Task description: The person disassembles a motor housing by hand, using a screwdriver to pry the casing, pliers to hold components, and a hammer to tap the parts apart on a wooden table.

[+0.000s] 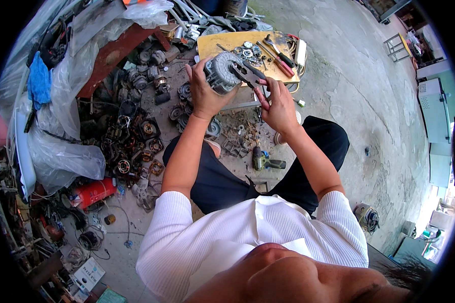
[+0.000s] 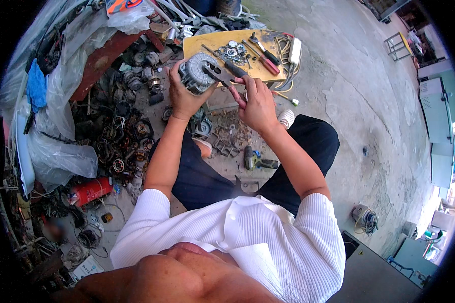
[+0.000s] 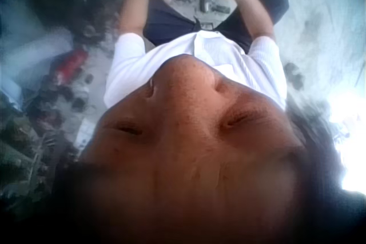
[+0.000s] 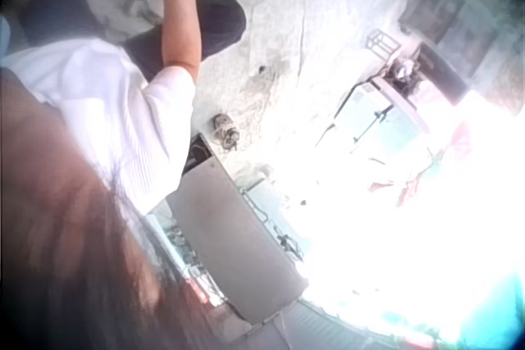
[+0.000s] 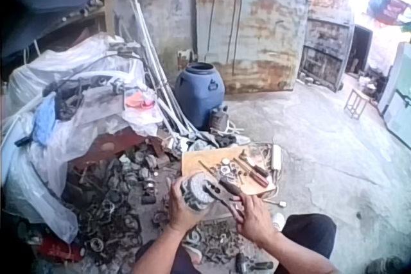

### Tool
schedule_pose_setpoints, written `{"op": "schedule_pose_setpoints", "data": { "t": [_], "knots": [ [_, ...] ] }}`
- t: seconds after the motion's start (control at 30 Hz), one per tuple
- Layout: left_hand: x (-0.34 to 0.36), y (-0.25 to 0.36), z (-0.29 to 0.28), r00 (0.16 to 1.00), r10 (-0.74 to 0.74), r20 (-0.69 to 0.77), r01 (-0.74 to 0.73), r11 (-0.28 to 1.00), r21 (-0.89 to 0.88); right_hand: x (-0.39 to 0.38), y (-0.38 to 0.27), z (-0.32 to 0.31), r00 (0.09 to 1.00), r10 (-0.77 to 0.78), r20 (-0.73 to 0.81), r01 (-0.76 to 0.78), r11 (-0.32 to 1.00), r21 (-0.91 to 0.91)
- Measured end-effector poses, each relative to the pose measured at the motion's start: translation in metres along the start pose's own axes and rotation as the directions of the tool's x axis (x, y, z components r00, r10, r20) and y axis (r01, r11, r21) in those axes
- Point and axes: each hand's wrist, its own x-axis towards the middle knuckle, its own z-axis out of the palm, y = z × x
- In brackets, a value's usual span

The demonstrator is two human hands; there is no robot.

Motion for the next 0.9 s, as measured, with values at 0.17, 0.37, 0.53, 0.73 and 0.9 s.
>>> {"op": "schedule_pose_setpoints", "data": {
  "t": [0.17, 0.37, 0.53, 0.73, 0.9],
  "knots": [
    [-0.002, -0.002, 0.005, 0.997, -0.075, 0.016, 0.075, 0.997, -0.015, -0.001, 0.000, 0.004, 0.992, 0.105, 0.071, -0.114, 0.984, 0.135],
    [-0.011, -0.011, 0.018, 0.977, -0.209, 0.048, 0.214, 0.963, -0.164, -0.001, 0.022, 0.023, 0.928, 0.321, 0.189, -0.365, 0.685, 0.631],
    [-0.017, -0.023, 0.024, 0.856, -0.496, 0.146, 0.515, 0.787, -0.341, 0.055, 0.059, -0.013, 0.794, 0.587, 0.160, -0.490, 0.461, 0.740],
    [-0.006, -0.032, 0.021, 0.689, -0.693, 0.210, 0.667, 0.494, -0.558, 0.032, 0.112, -0.024, 0.924, 0.378, 0.051, -0.377, 0.926, -0.020],
    [-0.006, -0.029, 0.026, 0.642, -0.716, 0.274, 0.694, 0.390, -0.605, 0.040, 0.115, 0.015, 0.944, 0.322, -0.066, -0.328, 0.911, -0.251]
  ]
}}
